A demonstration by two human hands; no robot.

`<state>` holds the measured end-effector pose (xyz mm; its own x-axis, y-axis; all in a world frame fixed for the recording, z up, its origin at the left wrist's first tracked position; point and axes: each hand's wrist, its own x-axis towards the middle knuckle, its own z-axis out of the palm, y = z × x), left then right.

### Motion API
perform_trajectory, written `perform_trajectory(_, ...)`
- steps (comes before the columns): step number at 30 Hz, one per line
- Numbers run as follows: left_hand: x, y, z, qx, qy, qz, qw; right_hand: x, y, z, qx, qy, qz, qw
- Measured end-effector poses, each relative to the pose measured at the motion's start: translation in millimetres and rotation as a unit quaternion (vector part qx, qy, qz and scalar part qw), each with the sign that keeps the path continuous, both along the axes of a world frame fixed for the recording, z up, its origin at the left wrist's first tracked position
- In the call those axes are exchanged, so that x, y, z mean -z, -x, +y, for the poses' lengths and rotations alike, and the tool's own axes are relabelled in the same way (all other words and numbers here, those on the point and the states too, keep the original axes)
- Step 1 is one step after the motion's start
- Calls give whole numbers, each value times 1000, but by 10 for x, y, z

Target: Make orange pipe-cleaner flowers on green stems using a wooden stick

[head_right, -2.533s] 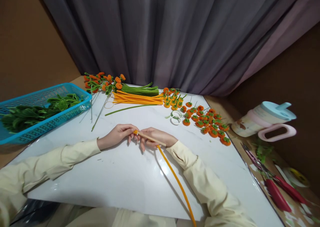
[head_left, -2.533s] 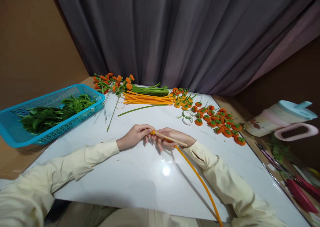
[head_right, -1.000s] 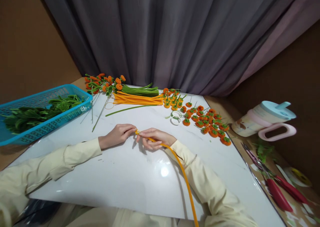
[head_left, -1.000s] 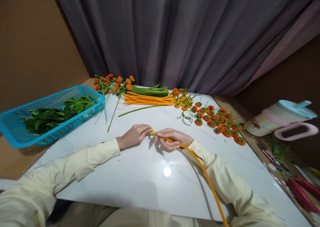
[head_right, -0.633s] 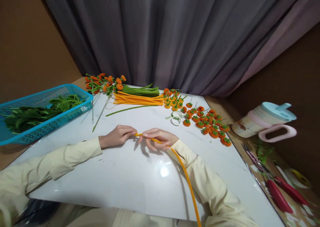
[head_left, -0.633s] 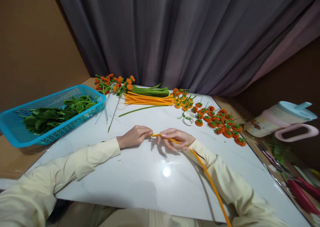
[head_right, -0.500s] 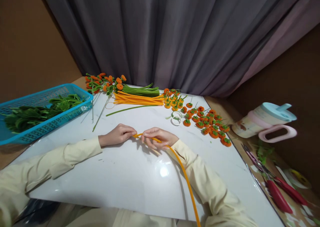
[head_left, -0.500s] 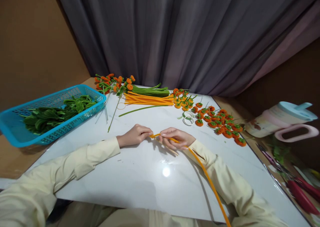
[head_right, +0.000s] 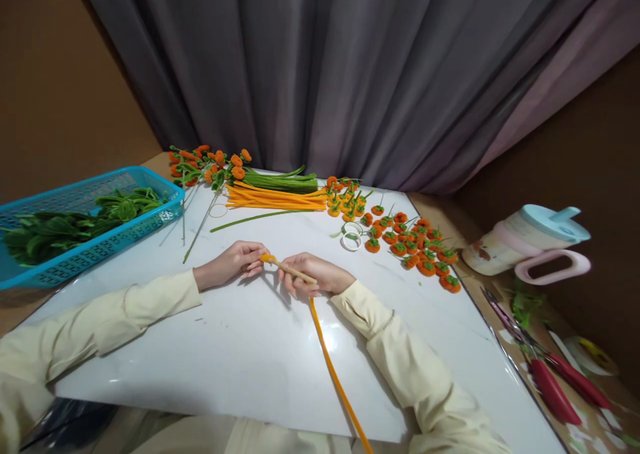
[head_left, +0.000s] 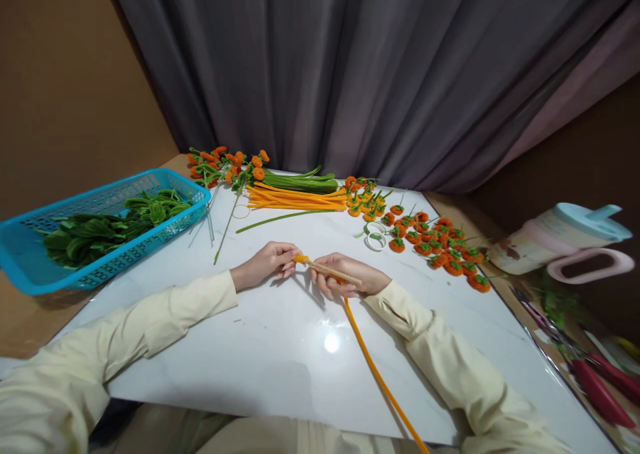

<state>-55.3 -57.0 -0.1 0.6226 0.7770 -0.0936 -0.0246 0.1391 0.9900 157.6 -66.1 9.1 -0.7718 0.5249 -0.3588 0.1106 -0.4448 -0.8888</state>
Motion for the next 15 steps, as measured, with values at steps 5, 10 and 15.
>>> perform_trajectory(5,0,-41,-5,-29,44,-27,998,-87,69,-88,13,-60,-13,998)
perform_trajectory(10,19,-53,-23,-50,58,-37,996,-51,94,-145,17,-100,6,995)
perform_trajectory(15,20,-62,-46,-43,58,-51,996,-27,124,-170,16,-133,-17,991)
